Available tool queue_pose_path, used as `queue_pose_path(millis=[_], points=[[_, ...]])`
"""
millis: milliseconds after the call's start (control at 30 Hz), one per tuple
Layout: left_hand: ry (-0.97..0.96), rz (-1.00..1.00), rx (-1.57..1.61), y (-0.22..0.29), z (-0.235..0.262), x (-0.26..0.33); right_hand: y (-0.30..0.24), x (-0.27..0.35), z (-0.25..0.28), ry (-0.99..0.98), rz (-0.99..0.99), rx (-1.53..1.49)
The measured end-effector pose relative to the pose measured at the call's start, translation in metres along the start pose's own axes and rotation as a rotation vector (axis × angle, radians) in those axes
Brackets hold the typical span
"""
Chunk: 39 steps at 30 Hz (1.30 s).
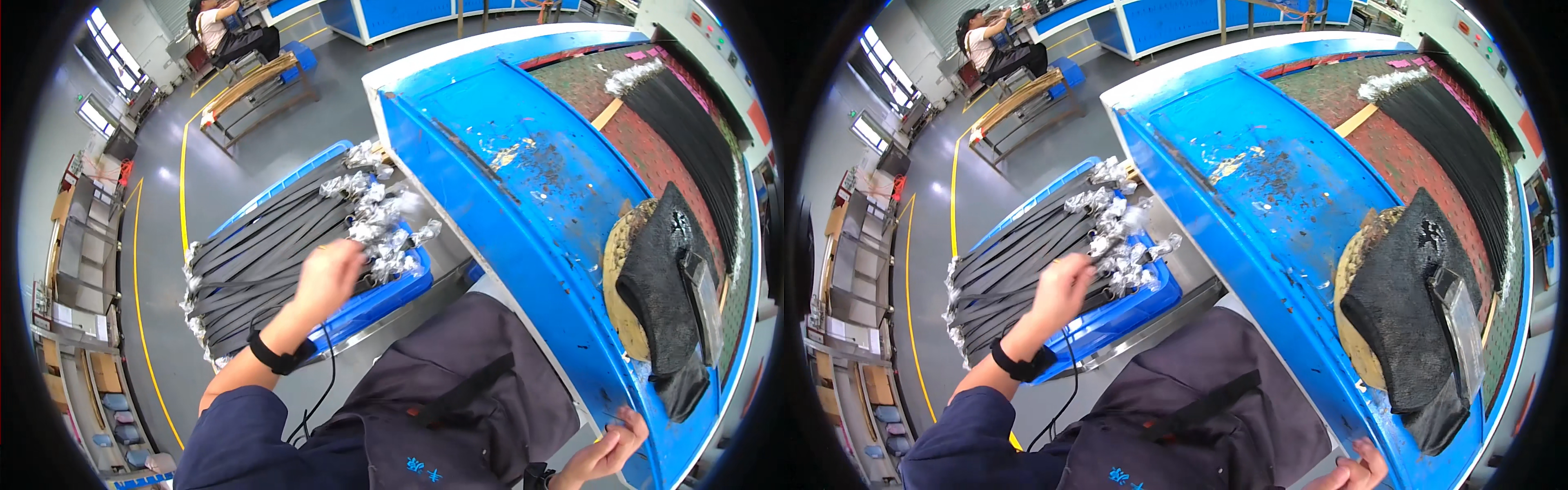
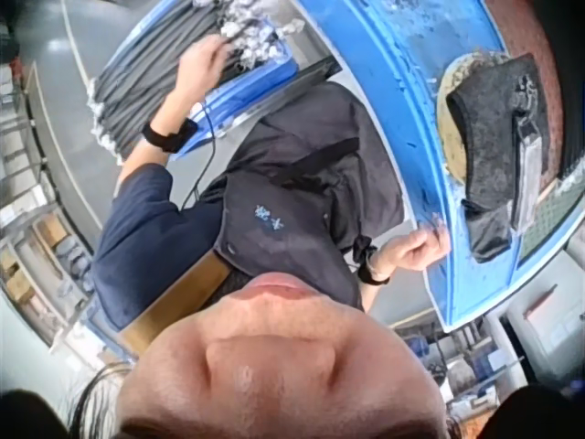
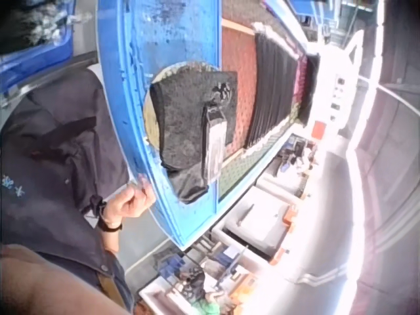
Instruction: The person attaches a metal buckle to a black belt strap by threading the strap through the buckle's loops and securing it. They repeat this process for multiple belts, handling each one individually at a blue workstation in a factory setting.
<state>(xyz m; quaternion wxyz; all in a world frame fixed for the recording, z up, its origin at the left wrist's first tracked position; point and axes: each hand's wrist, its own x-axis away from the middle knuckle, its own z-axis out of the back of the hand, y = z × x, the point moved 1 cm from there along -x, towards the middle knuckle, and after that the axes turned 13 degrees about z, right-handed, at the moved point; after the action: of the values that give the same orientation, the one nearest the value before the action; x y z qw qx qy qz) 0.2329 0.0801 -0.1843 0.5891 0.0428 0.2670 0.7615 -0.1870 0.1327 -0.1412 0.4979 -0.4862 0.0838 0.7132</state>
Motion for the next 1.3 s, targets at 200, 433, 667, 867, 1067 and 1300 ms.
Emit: queue_pose_path(millis=[200, 433, 667, 867, 1067, 1300], points=[[-0.34, -0.498, 0.446, 0.121, 0.008, 0.038, -0.031, -0.001, -0.038, -0.334, 0.001, -0.398], [-0.634, -0.688, 0.633, 0.176, -0.022, 0.067, -0.047, 0.017, -0.04, -0.311, -0.081, -0.636], [-0.704, -0.763, 0.367, 0.135, -0.043, 0.044, -0.003, 0.028, 0.034, 0.448, -0.477, -0.897], [-0.672, -0.612, 0.217, 0.113, -0.026, 0.005, 0.061, 0.048, 0.144, 0.682, -0.446, -1.053], [-0.69, -0.556, 0.342, 0.138, -0.013, -0.006, 0.08, 0.064, 0.166, 0.531, -0.409, -1.271], [-1.162, -0.287, 0.393, 0.155, -0.013, 0.007, 0.042, 0.026, 0.156, 0.644, -0.196, -0.818]])
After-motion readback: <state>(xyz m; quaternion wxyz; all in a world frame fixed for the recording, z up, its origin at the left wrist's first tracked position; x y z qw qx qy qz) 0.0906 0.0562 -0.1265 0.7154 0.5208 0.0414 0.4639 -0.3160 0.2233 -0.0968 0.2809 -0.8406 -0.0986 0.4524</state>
